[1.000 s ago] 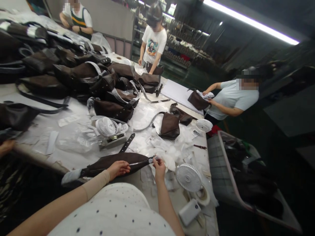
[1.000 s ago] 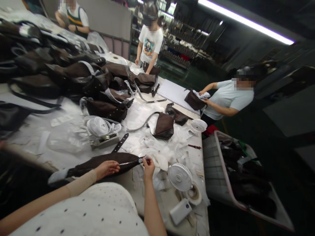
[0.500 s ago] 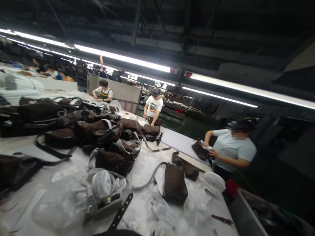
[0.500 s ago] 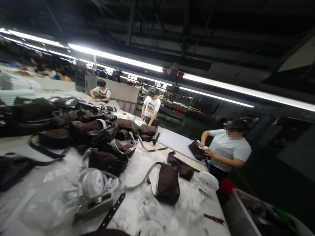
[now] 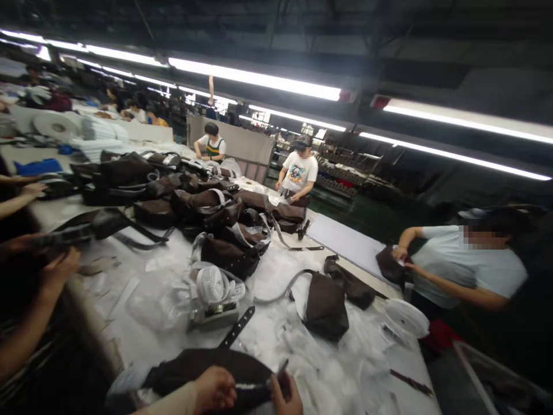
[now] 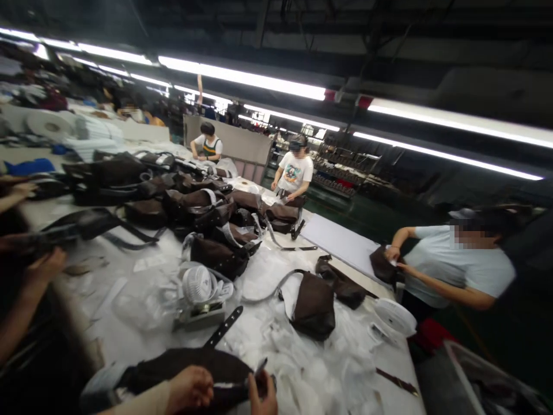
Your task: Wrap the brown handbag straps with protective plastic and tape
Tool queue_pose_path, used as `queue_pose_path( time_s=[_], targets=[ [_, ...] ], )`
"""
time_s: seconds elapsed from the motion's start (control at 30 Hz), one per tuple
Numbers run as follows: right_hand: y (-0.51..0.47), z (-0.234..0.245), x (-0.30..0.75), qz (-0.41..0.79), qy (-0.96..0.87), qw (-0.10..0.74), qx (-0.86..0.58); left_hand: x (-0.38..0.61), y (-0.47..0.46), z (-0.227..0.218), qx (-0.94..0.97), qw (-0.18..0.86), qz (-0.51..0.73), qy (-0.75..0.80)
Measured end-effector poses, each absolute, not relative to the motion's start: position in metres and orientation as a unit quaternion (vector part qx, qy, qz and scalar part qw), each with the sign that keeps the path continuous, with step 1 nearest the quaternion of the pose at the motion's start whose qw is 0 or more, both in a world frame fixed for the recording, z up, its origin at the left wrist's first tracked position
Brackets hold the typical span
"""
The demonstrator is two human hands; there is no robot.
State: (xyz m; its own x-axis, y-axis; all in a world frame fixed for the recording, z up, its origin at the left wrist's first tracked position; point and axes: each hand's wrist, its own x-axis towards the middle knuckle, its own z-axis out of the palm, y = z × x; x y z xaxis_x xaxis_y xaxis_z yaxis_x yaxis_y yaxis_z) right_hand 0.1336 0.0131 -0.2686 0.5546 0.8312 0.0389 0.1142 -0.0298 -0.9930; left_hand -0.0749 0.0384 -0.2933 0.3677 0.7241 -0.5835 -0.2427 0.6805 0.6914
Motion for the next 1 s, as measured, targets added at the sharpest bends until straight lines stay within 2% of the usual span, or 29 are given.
queue_pose_path(
  time_s=[0.17,0.27,0.43,0.63,0.7,0.8,0.9,1.0],
  targets=[
    [0.006,-0.253,0.145,0.350,-0.349,0.519,-0.698,-0.089,0.028,-0.259,0.261,0.787,0.283,0.483],
    [-0.002,-0.255,0.158,0.339,-0.332,0.514,-0.715,-0.109,0.019,-0.248,0.299,0.779,0.275,0.478],
    [-0.021,-0.269,0.179,0.350,-0.310,0.482,-0.742,-0.145,-0.010,-0.245,0.343,0.752,0.275,0.490],
    [-0.029,-0.275,0.180,0.361,-0.300,0.453,-0.758,-0.208,-0.044,-0.253,0.280,0.696,0.319,0.579],
    [-0.027,-0.272,0.177,0.352,-0.315,0.444,-0.761,-0.228,-0.060,-0.256,0.213,0.707,0.345,0.580],
    [-0.021,-0.261,0.162,0.343,-0.375,0.436,-0.743,-0.248,-0.075,-0.263,-0.002,0.712,0.435,0.551],
    [-0.010,-0.243,0.126,0.370,-0.473,0.414,-0.684,-0.256,-0.066,-0.272,-0.200,0.668,0.532,0.481],
    [0.003,-0.223,0.069,0.409,-0.608,0.344,-0.587,-0.254,-0.038,-0.278,-0.283,0.586,0.619,0.439]
  ],
)
